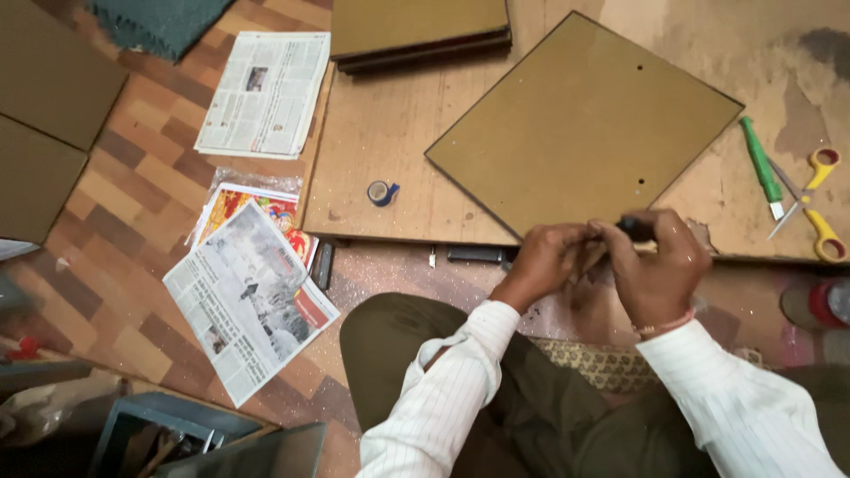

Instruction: The person sits on the floor at a low workbench and attaches a metal hanger to the back of a square frame backing board. They position the hanger, drive a screw with a screwdriver, then rotate the board and work on another edge, handling additional backing boards from a stack.

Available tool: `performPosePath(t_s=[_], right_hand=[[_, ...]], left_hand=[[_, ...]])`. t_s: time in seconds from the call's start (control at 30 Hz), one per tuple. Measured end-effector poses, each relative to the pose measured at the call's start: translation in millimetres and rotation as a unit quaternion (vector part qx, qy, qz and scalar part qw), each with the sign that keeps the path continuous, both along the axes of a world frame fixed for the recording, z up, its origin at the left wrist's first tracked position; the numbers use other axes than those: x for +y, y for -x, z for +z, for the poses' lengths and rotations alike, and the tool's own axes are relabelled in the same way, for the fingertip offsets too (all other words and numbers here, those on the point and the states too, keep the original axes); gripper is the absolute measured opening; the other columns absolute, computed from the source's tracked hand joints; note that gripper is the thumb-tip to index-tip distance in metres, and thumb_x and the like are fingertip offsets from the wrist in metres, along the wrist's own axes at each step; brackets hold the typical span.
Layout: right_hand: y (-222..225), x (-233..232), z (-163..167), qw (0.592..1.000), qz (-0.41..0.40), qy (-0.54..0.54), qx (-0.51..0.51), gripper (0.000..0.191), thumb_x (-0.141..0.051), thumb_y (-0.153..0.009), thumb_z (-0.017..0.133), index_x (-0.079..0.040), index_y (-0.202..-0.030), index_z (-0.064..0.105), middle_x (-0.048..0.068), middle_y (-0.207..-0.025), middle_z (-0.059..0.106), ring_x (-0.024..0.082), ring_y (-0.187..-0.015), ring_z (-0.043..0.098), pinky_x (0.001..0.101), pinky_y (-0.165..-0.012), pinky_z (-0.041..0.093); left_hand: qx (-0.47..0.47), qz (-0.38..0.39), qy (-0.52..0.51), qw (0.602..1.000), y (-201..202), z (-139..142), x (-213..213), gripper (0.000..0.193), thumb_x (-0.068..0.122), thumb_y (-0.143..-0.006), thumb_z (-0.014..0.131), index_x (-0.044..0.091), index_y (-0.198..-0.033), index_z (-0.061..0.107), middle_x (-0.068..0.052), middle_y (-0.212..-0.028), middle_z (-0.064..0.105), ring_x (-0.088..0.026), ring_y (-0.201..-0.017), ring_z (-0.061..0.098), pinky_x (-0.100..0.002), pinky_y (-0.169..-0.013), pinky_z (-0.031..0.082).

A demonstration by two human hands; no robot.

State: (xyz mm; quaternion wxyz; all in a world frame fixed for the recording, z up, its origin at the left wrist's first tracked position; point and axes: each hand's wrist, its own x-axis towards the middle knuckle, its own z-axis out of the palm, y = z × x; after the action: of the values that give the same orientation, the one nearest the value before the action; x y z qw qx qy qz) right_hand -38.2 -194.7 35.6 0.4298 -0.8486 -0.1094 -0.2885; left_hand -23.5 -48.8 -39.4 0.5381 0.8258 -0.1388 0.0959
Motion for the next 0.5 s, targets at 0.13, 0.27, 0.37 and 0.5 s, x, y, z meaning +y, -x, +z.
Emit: performPosePath(t_s=[0.13, 0.27, 0.37, 0.5], right_hand=[[-16.9, -18.1, -10.7, 0.977, 0.028, -0.201, 0.063, 0.015, -0.013, -0.1, 0.076, -0.001, -0.099, 0.068, 0.006, -0.09, 0.072, 0.014, -0.084, 0.07, 0.0297, -0.078, 0.057], [-7.6, -40.7, -27.9, 0.883, 0.017, -0.4, 0.245, 0.013, -0.013, -0.103, 0.067, -0.003, -0.097, 0.062, 0.002, -0.08, 0.064, 0.011, -0.069, 0.06, 0.0274, -0.063, 0.048], [6.0, -21.1, -43.6, 0.873, -0.07, -0.29, 0.387, 0.021, -0.014, -0.095, 0.074, 0.003, -0.106, 0.072, 0.01, -0.082, 0.068, 0.016, -0.062, 0.058, 0.0336, -0.053, 0.044], [13.0, 11.4, -56.1, 0.87, 0.004, -0.286, 0.401, 0.04, -0.015, -0.081, 0.082, 0.005, -0.114, 0.07, 0.014, -0.093, 0.077, 0.02, -0.073, 0.071, 0.0345, -0.062, 0.056]], left_hand=[[0.038, -0.022, 0.106, 0.993, -13.8, 0.4, 8.7, 0.037, 0.005, -0.089, 0.071, 0.006, -0.126, 0.07, -0.016, -0.125, 0.071, -0.028, -0.112, 0.07, -0.038, -0.094, 0.058], [-0.003, 0.172, 0.12, 0.978, -47.9, 11.5, 62.7, 0.039, 0.012, -0.092, 0.072, 0.002, -0.129, 0.064, -0.014, -0.128, 0.072, -0.028, -0.118, 0.071, -0.037, -0.101, 0.056], [0.008, 0.331, -0.143, 0.933, -76.0, 25.9, 117.2, 0.052, 0.018, -0.078, 0.08, -0.001, -0.125, 0.066, -0.023, -0.129, 0.065, -0.041, -0.117, 0.06, -0.046, -0.099, 0.047], [0.056, 0.335, -0.158, 0.927, -79.8, 26.7, 141.1, 0.06, 0.021, -0.079, 0.082, -0.004, -0.129, 0.061, -0.023, -0.133, 0.061, -0.042, -0.124, 0.055, -0.046, -0.102, 0.044]])
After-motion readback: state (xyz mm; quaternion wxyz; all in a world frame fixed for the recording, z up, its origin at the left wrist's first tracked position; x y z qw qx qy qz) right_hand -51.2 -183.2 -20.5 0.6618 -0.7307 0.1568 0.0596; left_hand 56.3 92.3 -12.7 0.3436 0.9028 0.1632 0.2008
